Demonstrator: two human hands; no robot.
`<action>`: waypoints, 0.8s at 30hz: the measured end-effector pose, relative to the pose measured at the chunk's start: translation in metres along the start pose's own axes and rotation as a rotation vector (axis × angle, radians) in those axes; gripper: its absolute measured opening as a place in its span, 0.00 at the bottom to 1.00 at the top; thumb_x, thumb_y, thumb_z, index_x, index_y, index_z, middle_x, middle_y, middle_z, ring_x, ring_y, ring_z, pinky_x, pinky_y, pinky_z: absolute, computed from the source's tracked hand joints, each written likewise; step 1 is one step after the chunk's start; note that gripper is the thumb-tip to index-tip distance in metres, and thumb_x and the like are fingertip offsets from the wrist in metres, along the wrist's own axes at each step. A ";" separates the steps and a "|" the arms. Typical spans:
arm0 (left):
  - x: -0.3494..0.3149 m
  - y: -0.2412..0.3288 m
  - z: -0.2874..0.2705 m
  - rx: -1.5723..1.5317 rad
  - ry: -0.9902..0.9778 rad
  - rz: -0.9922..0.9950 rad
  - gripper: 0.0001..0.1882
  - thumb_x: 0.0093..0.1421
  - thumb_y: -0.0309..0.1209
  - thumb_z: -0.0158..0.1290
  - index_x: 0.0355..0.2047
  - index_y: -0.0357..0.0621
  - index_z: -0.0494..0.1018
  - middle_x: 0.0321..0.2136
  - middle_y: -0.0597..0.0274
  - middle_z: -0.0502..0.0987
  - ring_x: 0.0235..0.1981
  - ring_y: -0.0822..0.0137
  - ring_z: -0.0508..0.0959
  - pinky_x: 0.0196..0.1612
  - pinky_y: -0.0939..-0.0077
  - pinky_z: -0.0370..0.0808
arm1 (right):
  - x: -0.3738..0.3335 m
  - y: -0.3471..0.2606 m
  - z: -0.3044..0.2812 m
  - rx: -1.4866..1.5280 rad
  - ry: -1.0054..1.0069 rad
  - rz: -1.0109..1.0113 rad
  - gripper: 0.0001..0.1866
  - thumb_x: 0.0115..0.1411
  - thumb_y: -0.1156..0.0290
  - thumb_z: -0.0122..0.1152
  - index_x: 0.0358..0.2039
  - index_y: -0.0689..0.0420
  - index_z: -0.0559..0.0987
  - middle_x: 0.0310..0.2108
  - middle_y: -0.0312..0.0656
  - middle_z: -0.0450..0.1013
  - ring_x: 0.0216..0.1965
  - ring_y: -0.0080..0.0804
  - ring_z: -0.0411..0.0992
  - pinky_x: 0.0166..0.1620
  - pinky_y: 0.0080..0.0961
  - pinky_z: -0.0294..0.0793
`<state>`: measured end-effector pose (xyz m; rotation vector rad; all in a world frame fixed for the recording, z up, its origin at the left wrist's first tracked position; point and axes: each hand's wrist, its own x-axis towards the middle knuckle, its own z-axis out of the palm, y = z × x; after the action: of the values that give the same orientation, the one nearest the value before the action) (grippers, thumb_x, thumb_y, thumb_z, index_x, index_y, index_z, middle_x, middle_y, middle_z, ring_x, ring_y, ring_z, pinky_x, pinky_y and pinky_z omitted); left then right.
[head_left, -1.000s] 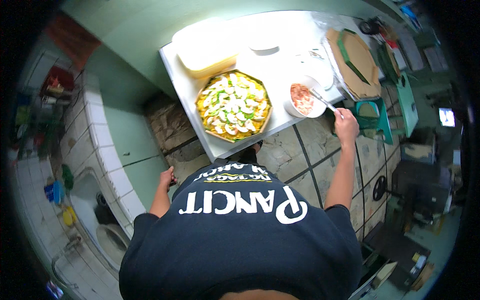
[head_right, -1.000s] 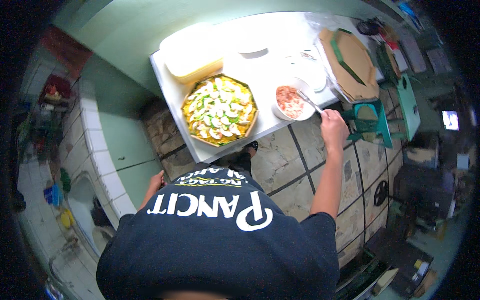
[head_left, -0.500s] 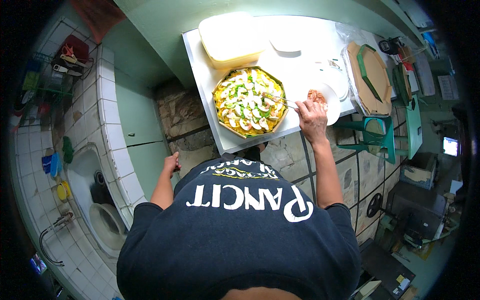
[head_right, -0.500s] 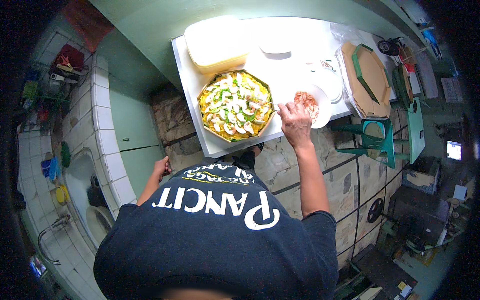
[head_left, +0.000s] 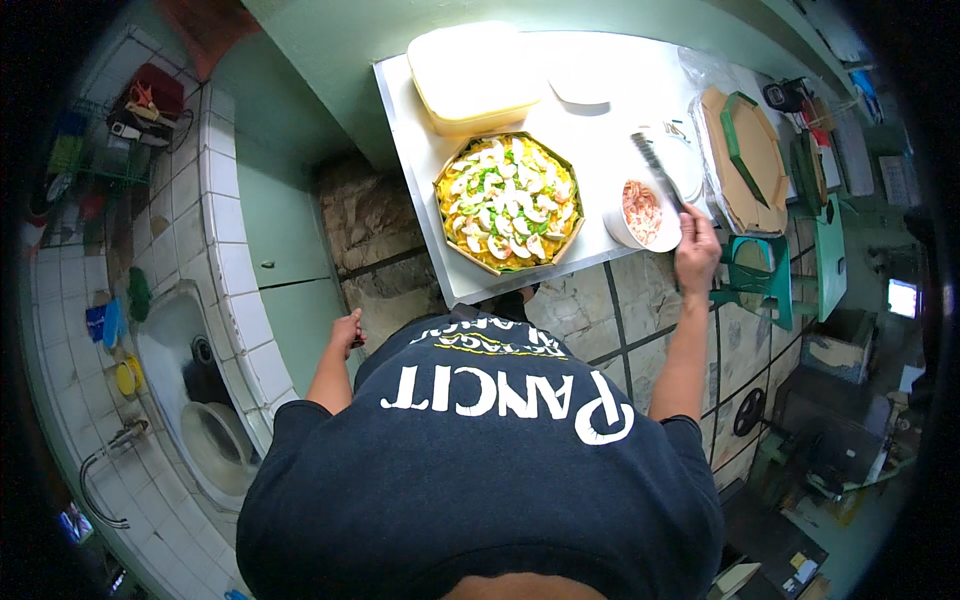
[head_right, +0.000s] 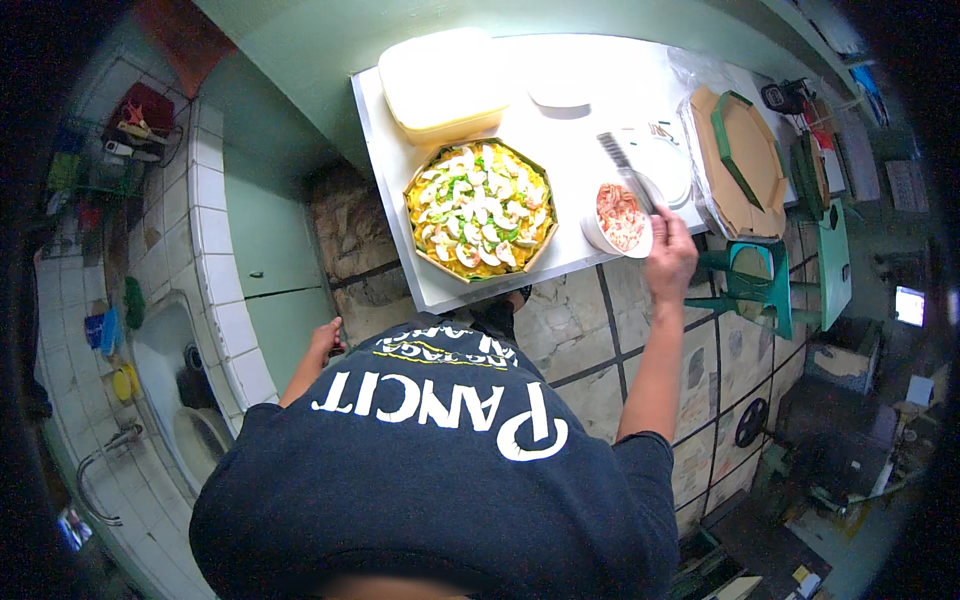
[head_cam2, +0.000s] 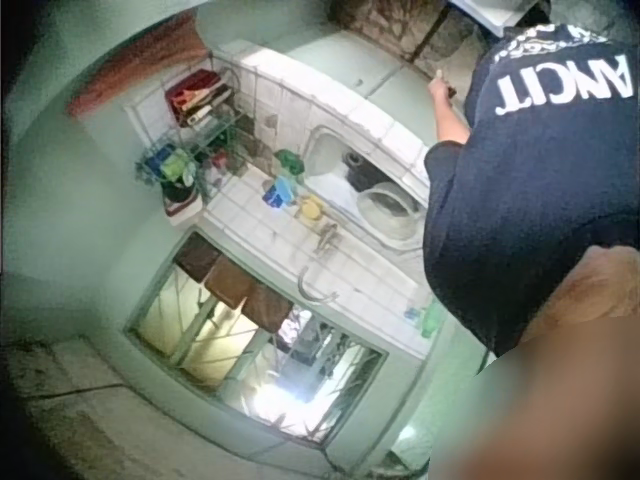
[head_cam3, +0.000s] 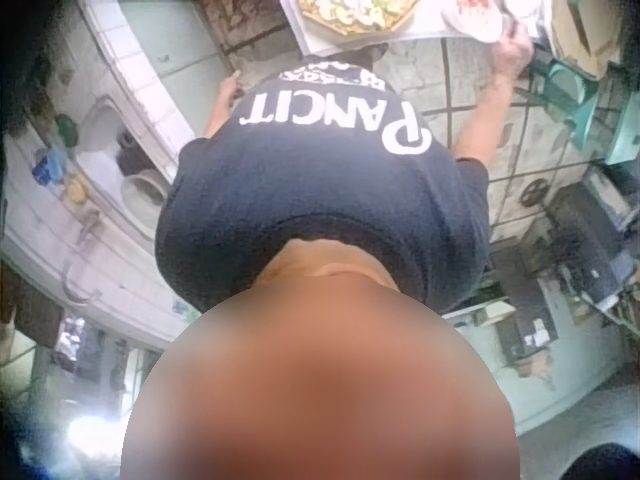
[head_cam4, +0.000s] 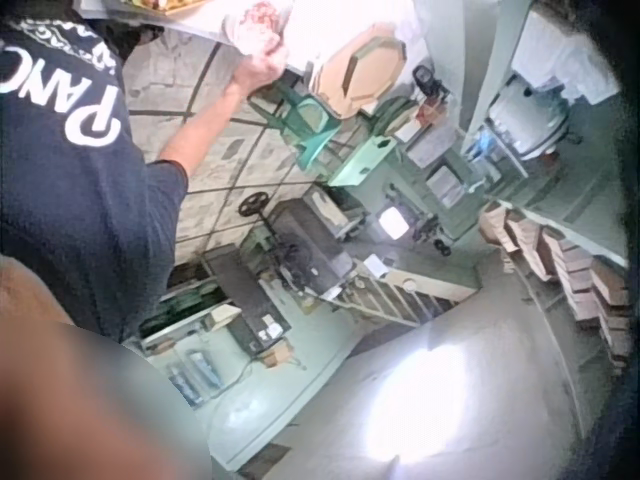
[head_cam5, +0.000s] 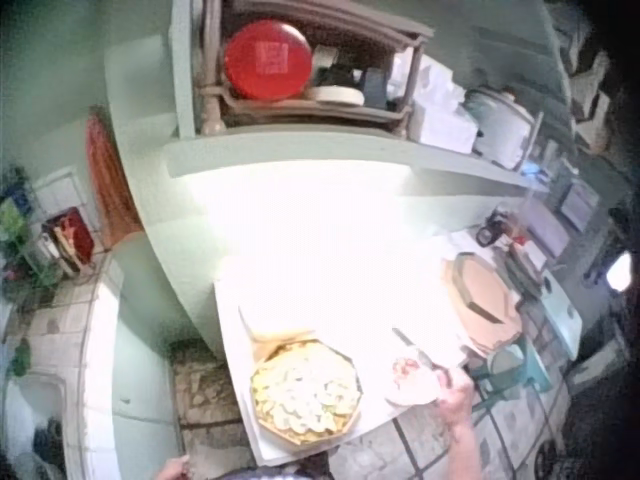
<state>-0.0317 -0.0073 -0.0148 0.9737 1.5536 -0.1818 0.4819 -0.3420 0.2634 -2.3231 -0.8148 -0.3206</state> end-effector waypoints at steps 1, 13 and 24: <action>-0.001 0.002 0.003 0.000 0.003 -0.007 0.20 0.59 0.47 0.54 0.19 0.48 0.66 0.13 0.68 0.67 0.15 0.68 0.72 0.19 0.71 0.70 | 0.003 0.017 -0.007 0.130 0.010 0.121 0.16 0.63 0.64 0.55 0.46 0.63 0.76 0.37 0.47 0.77 0.34 0.30 0.73 0.39 0.27 0.72; -0.037 0.026 0.029 -0.112 0.084 0.040 0.21 0.60 0.48 0.53 0.19 0.49 0.64 0.12 0.69 0.65 0.13 0.70 0.71 0.19 0.73 0.73 | 0.062 0.241 0.030 -0.364 -0.213 0.539 0.15 0.54 0.60 0.59 0.30 0.59 0.81 0.22 0.46 0.76 0.26 0.38 0.76 0.33 0.32 0.74; -0.159 -0.085 0.113 -0.129 0.242 -0.066 0.20 0.60 0.49 0.51 0.20 0.51 0.65 0.13 0.71 0.65 0.16 0.68 0.72 0.23 0.69 0.69 | 0.068 0.340 0.057 -0.175 -0.291 0.127 0.22 0.47 0.77 0.52 0.46 0.65 0.73 0.50 0.55 0.68 0.54 0.50 0.64 0.57 0.36 0.62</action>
<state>-0.0173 -0.2049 0.0618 0.8675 1.7975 -0.0093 0.7493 -0.4763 0.0792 -2.6121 -0.7977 0.0040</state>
